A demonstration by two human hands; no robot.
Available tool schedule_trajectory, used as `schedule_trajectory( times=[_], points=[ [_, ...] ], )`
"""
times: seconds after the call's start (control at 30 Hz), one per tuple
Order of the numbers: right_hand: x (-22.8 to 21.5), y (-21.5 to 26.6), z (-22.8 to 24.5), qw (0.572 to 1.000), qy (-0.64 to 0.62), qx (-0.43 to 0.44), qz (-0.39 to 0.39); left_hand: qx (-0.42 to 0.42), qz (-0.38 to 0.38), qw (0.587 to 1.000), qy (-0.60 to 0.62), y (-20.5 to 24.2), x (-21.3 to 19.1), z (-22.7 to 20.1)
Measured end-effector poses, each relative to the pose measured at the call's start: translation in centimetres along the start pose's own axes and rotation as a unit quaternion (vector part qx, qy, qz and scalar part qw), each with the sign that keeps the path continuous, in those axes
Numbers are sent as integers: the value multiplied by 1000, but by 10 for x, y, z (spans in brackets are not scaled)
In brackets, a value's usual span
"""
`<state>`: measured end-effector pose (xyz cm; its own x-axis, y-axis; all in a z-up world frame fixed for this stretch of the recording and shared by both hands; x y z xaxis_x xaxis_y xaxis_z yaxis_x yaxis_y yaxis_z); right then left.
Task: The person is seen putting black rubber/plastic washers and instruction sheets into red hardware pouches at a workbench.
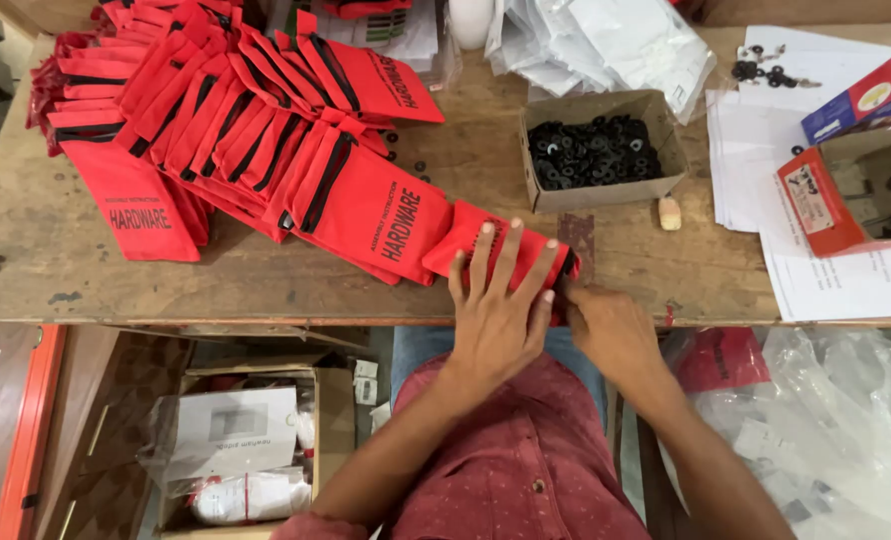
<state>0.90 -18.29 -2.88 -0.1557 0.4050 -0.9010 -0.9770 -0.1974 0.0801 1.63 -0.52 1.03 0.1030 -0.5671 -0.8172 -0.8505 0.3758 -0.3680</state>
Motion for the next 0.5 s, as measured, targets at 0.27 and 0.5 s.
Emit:
schedule_trajectory(
  times=[0.27,0.5],
  points=[
    [-28,-12,14,993,32,70,88,14,104,994,-27,16,7,18],
    [-36,-23,-25,997,-65,-44,-4,8,95,995,-3,16,14,20]
  ],
)
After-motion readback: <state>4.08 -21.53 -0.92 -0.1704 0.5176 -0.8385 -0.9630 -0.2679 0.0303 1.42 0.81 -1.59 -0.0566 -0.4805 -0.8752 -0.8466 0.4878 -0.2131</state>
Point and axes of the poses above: each hand's wrist, its own y-axis away from the middle knuckle, its own x-axis out of the palm, z = x × y, the point moved 2 cm from there along -y, towards the middle knuckle, and after that the axes turned 11 degrees about z, right-handed, at the moved point
